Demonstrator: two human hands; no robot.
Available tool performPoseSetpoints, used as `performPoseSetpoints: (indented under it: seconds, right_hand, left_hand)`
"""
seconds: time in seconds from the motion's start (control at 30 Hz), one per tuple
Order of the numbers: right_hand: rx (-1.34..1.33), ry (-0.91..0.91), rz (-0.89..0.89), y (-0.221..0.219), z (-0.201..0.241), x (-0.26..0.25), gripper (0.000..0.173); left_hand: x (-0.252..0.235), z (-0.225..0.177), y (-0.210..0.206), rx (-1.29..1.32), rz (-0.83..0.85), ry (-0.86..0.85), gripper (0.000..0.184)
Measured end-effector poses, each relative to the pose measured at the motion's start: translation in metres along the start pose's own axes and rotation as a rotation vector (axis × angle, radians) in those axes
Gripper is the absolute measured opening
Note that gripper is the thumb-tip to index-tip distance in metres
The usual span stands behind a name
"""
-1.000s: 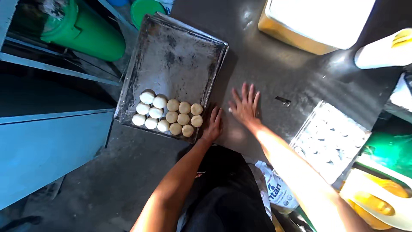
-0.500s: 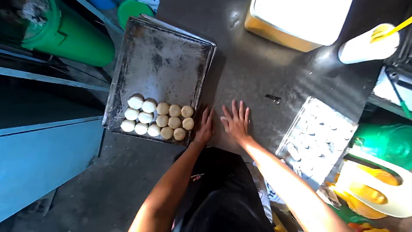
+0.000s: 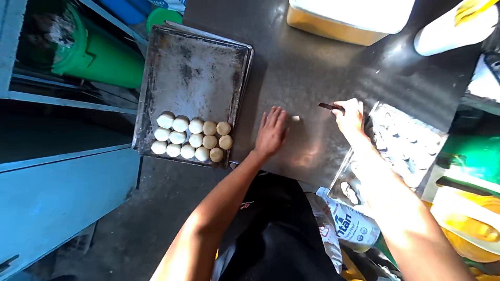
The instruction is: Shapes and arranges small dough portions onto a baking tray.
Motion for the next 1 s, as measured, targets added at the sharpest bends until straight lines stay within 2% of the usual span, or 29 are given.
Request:
performPoseSetpoints:
  seconds: [0.13,0.23,0.3,0.37,0.43,0.47,0.53,0.63,0.7,0.77,1.0]
  right_hand:
    - [-0.084,-0.163,0.124,-0.008,-0.006,0.017,0.019]
    - [-0.182,-0.13,0.147,-0.004,-0.005,0.041,0.015]
    - [-0.426,-0.185,0.137,-0.002,-0.004,0.059,0.015]
    - [-0.852,-0.333,0.133,-0.007,0.003,0.08,0.013]
    - [-1.227,-0.44,0.141,-0.014,0.023,0.092,0.015]
    - [-1.292,-0.449,0.168,-0.017,0.034,0.094,0.016]
    - [-1.168,-0.356,0.194,-0.021,0.055,0.09,0.017]
    - [-0.731,-0.043,0.176,-0.028,0.097,0.083,0.025]
    - [-0.531,0.203,0.094,-0.034,0.121,0.077,0.027]
    - [-0.371,0.376,0.024,-0.039,0.138,0.072,0.022]
    - [-0.145,0.549,0.008,-0.062,0.159,0.051,0.032]
  left_hand:
    - [-0.032,-0.027,-0.038,-0.135,0.124,-0.062,0.063]
    - [-0.017,-0.032,-0.058,-0.208,0.151,-0.109,0.065]
    - [0.0,-0.031,-0.065,-0.217,0.143,-0.15,0.062]
    - [0.016,-0.029,-0.068,-0.194,0.146,-0.187,0.06]
    - [0.028,-0.026,-0.058,-0.119,0.112,-0.198,0.058]
    - [0.031,-0.022,-0.048,-0.057,0.069,-0.175,0.056]
    - [0.035,-0.005,-0.024,0.087,-0.047,-0.05,0.054]
    - [0.036,0.029,0.002,0.264,-0.129,0.166,0.055]
    - [0.027,0.046,0.004,0.308,-0.129,0.195,0.048]
    - [0.019,0.054,0.002,0.297,-0.063,0.197,0.04]
    - [0.013,0.061,-0.003,0.291,-0.064,0.188,0.019]
Point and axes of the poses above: each hand's wrist, its own x-axis away from the middle knuckle, its own y-axis out of the back of the hand, z = x × y, the point moved 6 cm from there along -x, towards the middle knuckle, and after that the axes turned 7 degrees about z, right-handed, at the moved point
